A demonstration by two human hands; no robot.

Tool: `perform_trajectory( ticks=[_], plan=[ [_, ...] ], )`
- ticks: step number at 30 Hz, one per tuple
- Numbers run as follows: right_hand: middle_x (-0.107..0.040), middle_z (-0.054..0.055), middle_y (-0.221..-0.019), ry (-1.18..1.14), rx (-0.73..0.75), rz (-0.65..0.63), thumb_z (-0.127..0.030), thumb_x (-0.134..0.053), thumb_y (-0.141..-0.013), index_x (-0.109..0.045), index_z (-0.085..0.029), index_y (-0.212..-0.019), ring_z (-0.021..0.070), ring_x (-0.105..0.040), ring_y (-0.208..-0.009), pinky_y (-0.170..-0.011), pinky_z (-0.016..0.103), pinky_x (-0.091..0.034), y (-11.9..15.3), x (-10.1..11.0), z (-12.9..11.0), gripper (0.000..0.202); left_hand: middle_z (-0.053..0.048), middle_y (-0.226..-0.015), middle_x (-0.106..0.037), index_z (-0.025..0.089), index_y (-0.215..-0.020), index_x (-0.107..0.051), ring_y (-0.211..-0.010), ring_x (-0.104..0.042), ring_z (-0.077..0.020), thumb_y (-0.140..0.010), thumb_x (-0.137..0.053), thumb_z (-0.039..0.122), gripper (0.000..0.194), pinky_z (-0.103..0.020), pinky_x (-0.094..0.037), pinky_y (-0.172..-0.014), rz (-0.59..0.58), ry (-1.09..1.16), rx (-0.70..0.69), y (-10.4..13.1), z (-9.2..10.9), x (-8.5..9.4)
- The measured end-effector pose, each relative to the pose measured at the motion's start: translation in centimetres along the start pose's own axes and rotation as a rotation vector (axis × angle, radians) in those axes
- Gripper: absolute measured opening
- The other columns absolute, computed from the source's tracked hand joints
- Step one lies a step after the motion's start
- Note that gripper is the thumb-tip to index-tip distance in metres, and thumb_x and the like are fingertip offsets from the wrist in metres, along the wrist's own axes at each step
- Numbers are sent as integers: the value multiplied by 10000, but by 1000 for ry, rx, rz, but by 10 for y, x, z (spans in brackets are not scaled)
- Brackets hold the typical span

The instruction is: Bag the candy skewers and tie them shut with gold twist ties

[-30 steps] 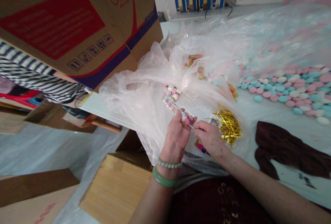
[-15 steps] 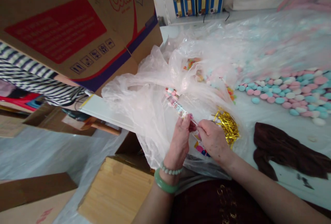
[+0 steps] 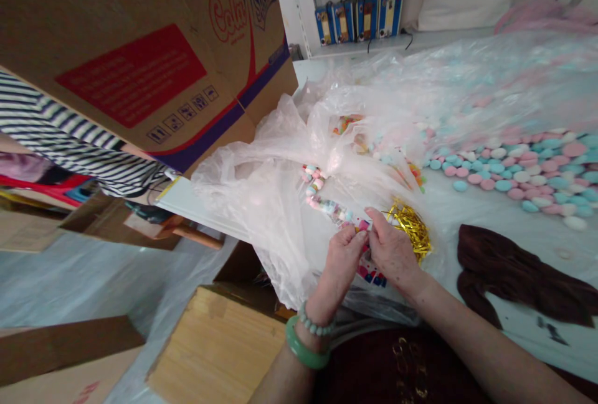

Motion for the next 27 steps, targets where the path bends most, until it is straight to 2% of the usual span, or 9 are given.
perform_trajectory(
  ticks=[2, 5, 7, 10, 14, 18, 22, 25, 27],
  plan=[
    [-701, 42, -803, -57, 55, 1, -132, -395, -916, -601, -174, -1080, 182, -638, -716, -633, 266, -413, -1, 1, -2, 267, 44, -508, -422, 163, -549, -509, -507, -346, -82, -719, -675, 368, 313, -238, -279, -510, -83, 26, -6, 3, 8, -6],
    [-685, 61, -799, -5, 132, 59, -152, -376, -945, -618, -165, -970, 189, -627, -730, -661, 280, -415, 1, 7, -6, 244, 36, -528, -457, 158, -600, -535, -516, -391, -84, -735, -686, 391, 309, -232, -302, -521, -103, 86, 25, 6, 14, -6],
    [-665, 70, -773, 83, 171, 100, -155, -378, -954, -618, -148, -949, 195, -608, -715, -665, 293, -405, 3, 11, -8, 239, 10, -640, -555, 152, -740, -612, -582, -470, -93, -733, -713, 390, 259, -226, -356, -571, -135, 174, 73, 6, 13, -5],
    [-641, 65, -758, 174, 262, 113, -142, -400, -953, -616, -145, -952, 194, -579, -705, -673, 303, -389, 9, 11, -14, 216, -37, -814, -635, 155, -905, -664, -720, -566, -132, -702, -746, 451, 369, -260, -440, -682, -222, 401, 200, 3, 8, -7],
    [-638, 65, -792, 219, 367, 97, -126, -422, -942, -613, -158, -1009, 197, -556, -713, -682, 315, -375, 17, 7, -24, 204, -47, -725, -640, 107, -784, -687, -659, -571, -128, -657, -785, 400, 334, -257, -456, -643, -97, 526, 254, -10, 0, -2],
    [-647, 89, -857, 207, 319, 62, -148, -431, -946, -609, -152, -1052, 212, -555, -791, -730, 330, -384, 16, 13, -32, 207, -54, -690, -648, 129, -629, -634, -667, -603, -147, -707, -727, 378, 277, -279, -491, -672, 38, 603, 219, -18, -5, -2],
    [-638, 143, -1085, 249, 296, 71, -171, -428, -949, -596, -160, -1126, 258, -525, -990, -851, 391, -368, 10, 24, -42, 244, -41, -712, -638, 143, -737, -660, -721, -619, -159, -765, -660, 401, 260, -297, -515, -739, -30, 672, 248, -16, -6, -18],
    [-651, 119, -909, 188, 243, 28, -163, -402, -943, -635, -174, -892, 241, -528, -888, -814, 387, -359, 1, 25, -40, 239, -25, -739, -630, 156, -786, -659, -714, -607, -151, -768, -663, 392, 237, -297, -513, -738, -118, 742, 279, -11, -4, -31],
    [-628, 87, -776, -8, 96, -9, -190, -430, -915, -612, -186, -746, 215, -527, -795, -766, 362, -368, -9, 26, -28, 248, -20, -749, -630, 158, -839, -670, -699, -599, -143, -766, -674, 374, 228, -291, -504, -719, -153, 762, 320, -8, -3, -35]
  ],
)
Point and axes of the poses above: each hand's wrist, its own y-axis away from the middle knuckle, its own x-axis out of the back of the hand, z = x × y, the point moved 7 cm from there along -y, towards the middle knuckle
